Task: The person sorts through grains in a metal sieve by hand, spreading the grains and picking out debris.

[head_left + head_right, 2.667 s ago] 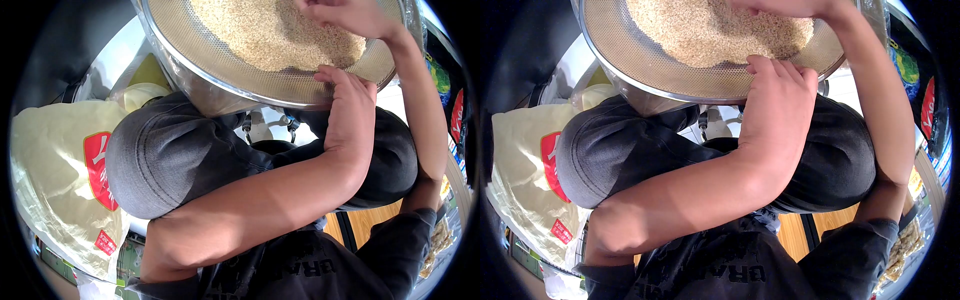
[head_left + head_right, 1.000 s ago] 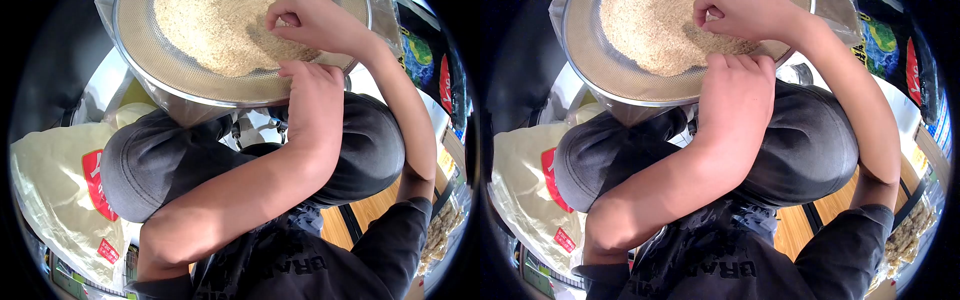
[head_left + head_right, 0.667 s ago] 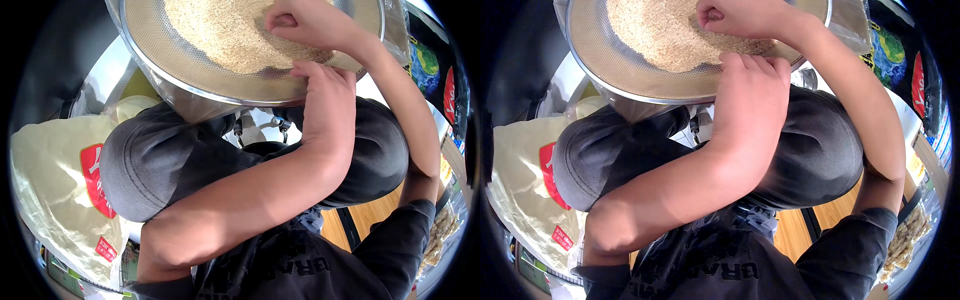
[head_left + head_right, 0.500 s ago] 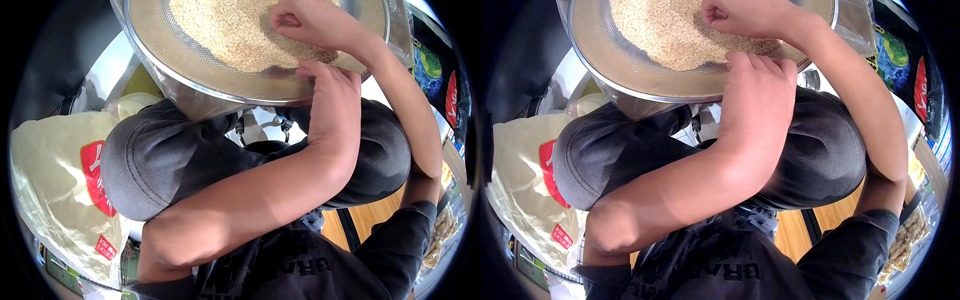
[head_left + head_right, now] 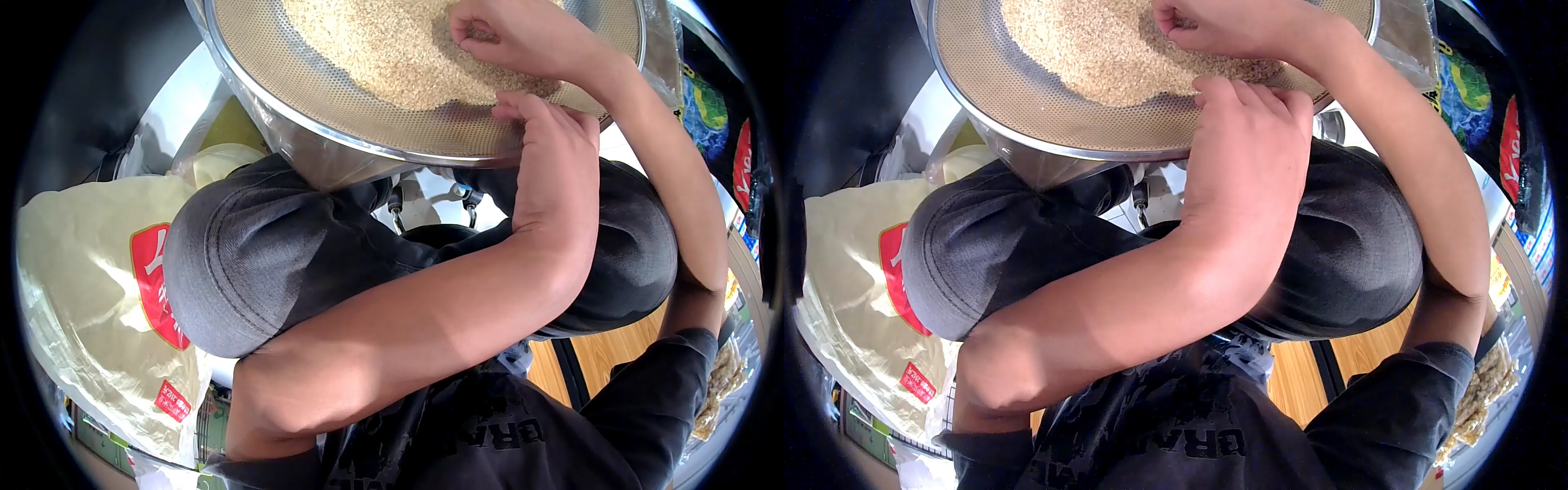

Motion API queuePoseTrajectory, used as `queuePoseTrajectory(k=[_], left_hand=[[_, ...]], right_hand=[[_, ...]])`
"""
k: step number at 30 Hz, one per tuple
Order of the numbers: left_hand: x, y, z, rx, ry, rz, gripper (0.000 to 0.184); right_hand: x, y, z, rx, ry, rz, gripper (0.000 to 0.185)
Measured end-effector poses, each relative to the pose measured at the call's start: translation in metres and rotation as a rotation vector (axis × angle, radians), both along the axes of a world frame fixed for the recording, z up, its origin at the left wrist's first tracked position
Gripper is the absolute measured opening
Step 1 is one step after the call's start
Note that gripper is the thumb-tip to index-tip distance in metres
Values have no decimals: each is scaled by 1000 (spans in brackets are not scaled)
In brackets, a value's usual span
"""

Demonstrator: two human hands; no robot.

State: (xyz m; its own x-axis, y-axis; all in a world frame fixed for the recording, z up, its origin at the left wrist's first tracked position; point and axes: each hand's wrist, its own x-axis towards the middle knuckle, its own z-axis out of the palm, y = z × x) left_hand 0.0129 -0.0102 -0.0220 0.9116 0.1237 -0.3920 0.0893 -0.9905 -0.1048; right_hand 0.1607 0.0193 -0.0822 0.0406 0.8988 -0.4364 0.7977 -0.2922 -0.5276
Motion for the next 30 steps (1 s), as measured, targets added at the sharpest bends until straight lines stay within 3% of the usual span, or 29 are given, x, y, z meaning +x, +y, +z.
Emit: queuePoseTrajectory(k=[19, 30], left_hand=[[2, 2, 2, -40, 34, 9, 42], [0, 1, 1, -5, -2, 0, 41]], right_hand=[[-5, 3, 17, 52, 33, 45, 13], [-4, 2, -2, -2, -44, 17, 11]])
